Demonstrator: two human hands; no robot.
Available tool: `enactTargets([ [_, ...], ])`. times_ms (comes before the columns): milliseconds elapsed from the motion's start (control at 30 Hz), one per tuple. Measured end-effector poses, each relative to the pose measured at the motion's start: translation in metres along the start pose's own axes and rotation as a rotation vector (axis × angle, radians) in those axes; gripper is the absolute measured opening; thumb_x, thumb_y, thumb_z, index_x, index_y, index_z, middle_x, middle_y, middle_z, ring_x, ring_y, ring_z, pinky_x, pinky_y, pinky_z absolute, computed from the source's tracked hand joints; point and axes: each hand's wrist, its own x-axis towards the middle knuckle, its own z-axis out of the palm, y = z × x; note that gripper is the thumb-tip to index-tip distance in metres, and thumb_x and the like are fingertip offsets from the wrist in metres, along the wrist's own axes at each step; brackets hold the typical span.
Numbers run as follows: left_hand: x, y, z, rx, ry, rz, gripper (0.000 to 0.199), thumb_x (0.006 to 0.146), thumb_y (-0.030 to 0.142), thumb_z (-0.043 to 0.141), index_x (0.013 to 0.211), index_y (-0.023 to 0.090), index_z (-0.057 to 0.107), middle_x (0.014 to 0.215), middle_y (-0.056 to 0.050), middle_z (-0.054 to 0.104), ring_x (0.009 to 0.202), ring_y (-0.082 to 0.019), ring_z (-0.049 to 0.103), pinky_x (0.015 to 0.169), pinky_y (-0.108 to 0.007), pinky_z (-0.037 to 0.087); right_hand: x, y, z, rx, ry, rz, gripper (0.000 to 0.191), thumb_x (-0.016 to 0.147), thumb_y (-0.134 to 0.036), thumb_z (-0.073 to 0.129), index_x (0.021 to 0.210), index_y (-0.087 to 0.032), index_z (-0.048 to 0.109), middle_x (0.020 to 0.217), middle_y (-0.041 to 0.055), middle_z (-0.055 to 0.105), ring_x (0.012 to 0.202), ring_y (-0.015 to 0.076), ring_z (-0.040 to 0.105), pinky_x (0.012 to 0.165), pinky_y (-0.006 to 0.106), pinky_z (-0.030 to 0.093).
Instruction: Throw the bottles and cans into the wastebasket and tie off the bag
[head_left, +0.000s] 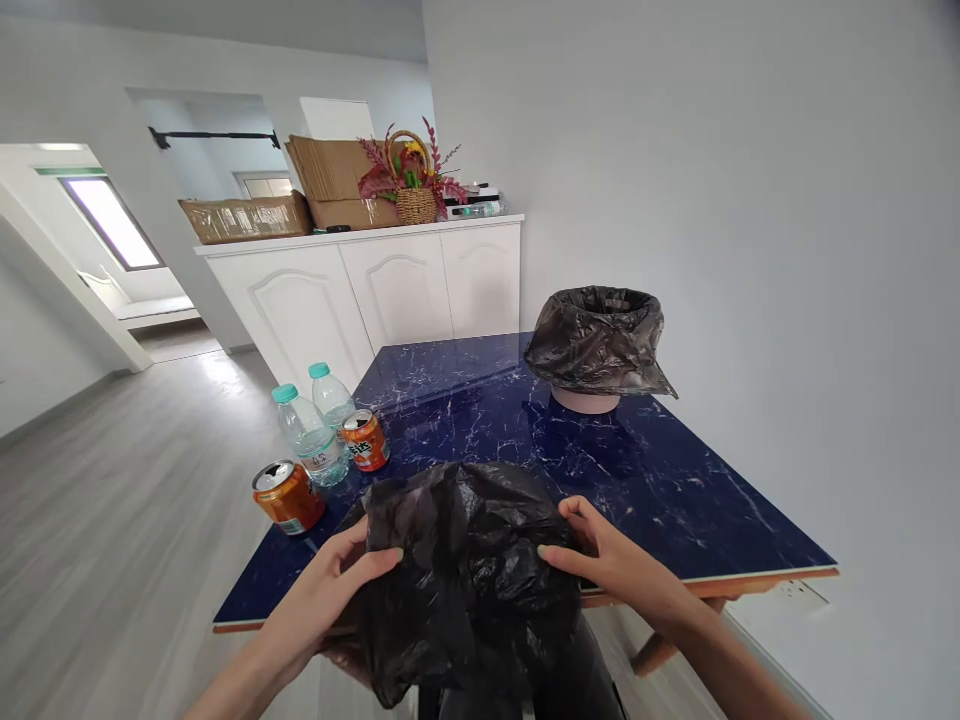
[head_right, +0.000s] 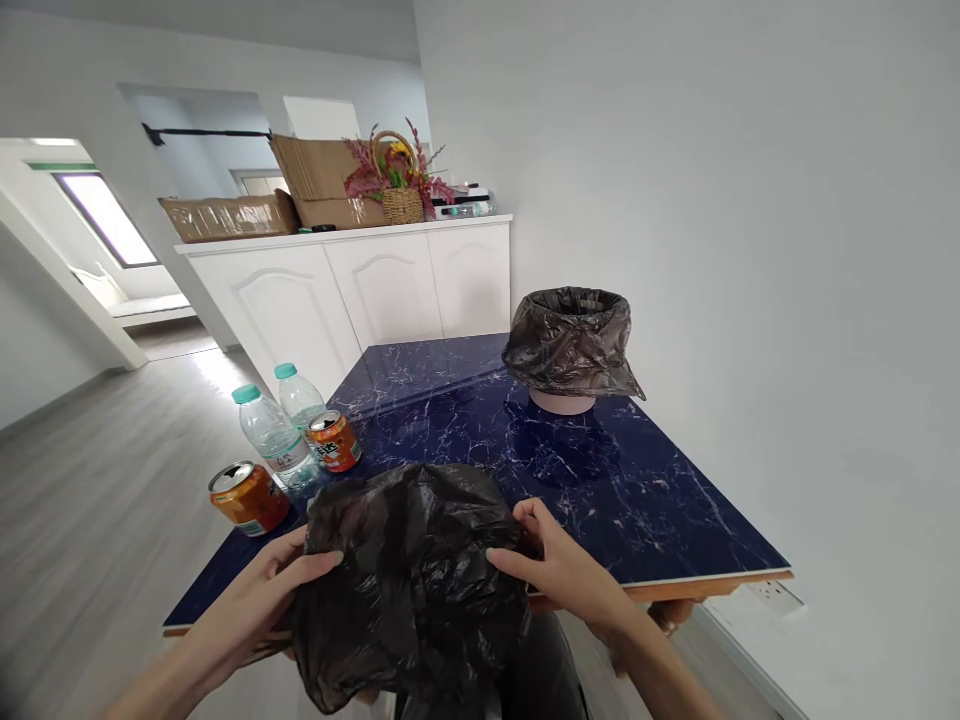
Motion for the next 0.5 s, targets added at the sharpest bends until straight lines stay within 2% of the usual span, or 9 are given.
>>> enactTargets([
  [67,0.004,-0.005,0.0,-0.128,0.008,-0.063,0.037,0.077,0.046,0.086,0.104,0.022,0.081,0.092,-0.006,0.081,0.092,-0.03,0.074,0.086,-0.038,0.059,-0.003,-0.004,-0.007,0.219,-0.114,0.062,0.049,0.088,-0.065,0.073,0.116,-0.03,0.052,0.116,0.0036,0.065,0.107,0.0235,0.063,0.09,0.035,0.052],
  [133,0.01,-0.012,-0.001,-0.181,0.007,-0.079,0.033,0.072,0.042,0.089,0.096,0.02,0.082,0.09,-0.007,0.081,0.089,-0.03,0.075,0.081,-0.035,0.059,-0.003,-0.005,-0.013,0.36,-0.158,0.063,0.052,0.091,-0.065,0.071,0.126,-0.03,0.054,0.117,0.0051,0.069,0.107,0.0238,0.067,0.095,0.039,0.053],
  [267,0.026,-0.025,-0.001,-0.281,0.044,-0.097,0.034,0.067,0.039,0.092,0.091,0.018,0.081,0.092,-0.008,0.082,0.088,-0.031,0.077,0.079,-0.036,0.059,0.002,-0.001,-0.022,0.324,-0.064,0.035,0.057,0.086,-0.063,0.078,0.128,-0.027,0.063,0.111,0.0065,0.075,0.1,0.0239,0.07,0.092,0.037,0.055],
  [367,0.038,-0.031,0.001,-0.428,0.184,-0.15,0.033,0.062,0.035,0.091,0.089,0.018,0.08,0.092,-0.007,0.083,0.087,-0.032,0.078,0.076,-0.035,0.059,0.004,0.0,-0.026,0.282,0.013,0.062,0.065,0.086,-0.071,0.074,0.134,-0.029,0.064,0.138,0.0096,0.068,0.122,0.0284,0.065,0.094,0.036,0.055],
  [433,0.049,-0.034,0.003,-0.508,0.305,-0.171,0.028,0.062,0.03,0.087,0.086,0.018,0.08,0.091,-0.006,0.083,0.084,-0.031,0.078,0.072,-0.035,0.06,0.003,-0.001,-0.027,0.259,-0.006,0.128,0.071,0.087,-0.073,0.071,0.144,-0.032,0.06,0.156,0.0102,0.055,0.139,0.031,0.055,0.098,0.037,0.055],
  [500,0.06,-0.034,0.007,-0.554,0.421,-0.161,0.023,0.062,0.025,0.083,0.083,0.017,0.079,0.086,-0.006,0.083,0.077,-0.03,0.078,0.069,-0.036,0.06,0.002,-0.003,-0.026,0.232,-0.07,0.174,0.078,0.086,-0.069,0.075,0.151,-0.033,0.055,0.16,0.0108,0.052,0.144,0.0312,0.052,0.103,0.038,0.053],
])
